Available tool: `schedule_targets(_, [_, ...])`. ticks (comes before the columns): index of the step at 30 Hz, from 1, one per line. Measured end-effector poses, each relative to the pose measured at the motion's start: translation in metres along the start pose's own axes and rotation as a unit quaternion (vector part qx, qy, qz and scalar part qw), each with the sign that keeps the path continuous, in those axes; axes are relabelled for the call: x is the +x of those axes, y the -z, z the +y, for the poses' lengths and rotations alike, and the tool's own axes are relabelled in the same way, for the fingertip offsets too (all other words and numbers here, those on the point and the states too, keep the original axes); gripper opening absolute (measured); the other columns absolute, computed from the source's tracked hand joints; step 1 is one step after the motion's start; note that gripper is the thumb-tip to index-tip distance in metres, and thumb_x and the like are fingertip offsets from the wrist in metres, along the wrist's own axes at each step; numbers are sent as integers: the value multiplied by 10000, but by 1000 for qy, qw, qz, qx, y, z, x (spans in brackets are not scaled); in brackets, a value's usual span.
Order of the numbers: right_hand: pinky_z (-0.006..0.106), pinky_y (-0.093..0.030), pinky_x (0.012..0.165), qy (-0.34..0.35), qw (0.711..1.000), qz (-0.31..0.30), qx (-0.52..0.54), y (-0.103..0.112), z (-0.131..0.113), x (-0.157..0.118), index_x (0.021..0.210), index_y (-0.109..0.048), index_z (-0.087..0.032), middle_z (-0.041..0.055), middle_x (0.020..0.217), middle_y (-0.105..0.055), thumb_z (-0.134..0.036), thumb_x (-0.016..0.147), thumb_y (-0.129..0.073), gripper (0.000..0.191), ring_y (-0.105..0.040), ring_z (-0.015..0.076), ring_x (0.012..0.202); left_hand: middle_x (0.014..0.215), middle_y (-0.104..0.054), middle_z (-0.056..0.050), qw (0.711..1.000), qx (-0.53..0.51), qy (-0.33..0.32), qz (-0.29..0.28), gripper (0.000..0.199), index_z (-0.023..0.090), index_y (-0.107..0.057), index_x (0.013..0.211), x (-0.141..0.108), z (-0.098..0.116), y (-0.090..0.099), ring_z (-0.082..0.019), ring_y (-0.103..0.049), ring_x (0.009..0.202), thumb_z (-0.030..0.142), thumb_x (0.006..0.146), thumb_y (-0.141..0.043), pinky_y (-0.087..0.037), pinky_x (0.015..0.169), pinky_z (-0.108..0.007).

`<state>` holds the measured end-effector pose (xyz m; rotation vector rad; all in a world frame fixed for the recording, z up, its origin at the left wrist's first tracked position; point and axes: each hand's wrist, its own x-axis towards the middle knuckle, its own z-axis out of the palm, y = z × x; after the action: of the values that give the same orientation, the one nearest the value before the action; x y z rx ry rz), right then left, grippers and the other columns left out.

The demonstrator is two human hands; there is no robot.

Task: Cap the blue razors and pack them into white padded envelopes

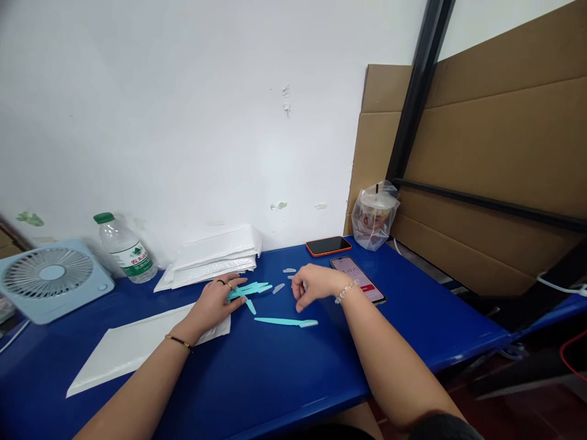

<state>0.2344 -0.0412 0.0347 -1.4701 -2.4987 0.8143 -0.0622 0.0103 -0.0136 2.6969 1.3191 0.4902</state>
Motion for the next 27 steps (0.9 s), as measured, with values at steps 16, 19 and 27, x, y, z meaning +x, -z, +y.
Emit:
schedule_targets(16, [204,-318,544,82,994,53,-57,-21,-24,16,759,-609,-173,-17,697,-595,-232,773,-637,67,-503,102,610,1073,-624,-68,986,-165,-13,5,430,237,-629,1092,-3,34,12,-222,-527,1031,481,920,-320,-374,907,-371])
schedule_targets(19, [210,-320,568,110,989,81,-59,-20,-27,17,752,-607,-173,-10,731,-600,-237,788,-634,79,-502,107,641,848,-657,-62,937,-338,21,-87,571,176,-664,983,-7,42,16,-175,-584,779,548,915,-236,-444,748,-305])
schedule_targets(27, [216,-350,618,159,978,110,-80,-21,-30,16,792,-618,-177,11,812,-611,-230,787,-645,60,-526,125,717,606,-521,36,784,-529,129,-299,448,152,-620,947,-10,44,15,-50,-414,431,555,756,-581,-304,404,-174])
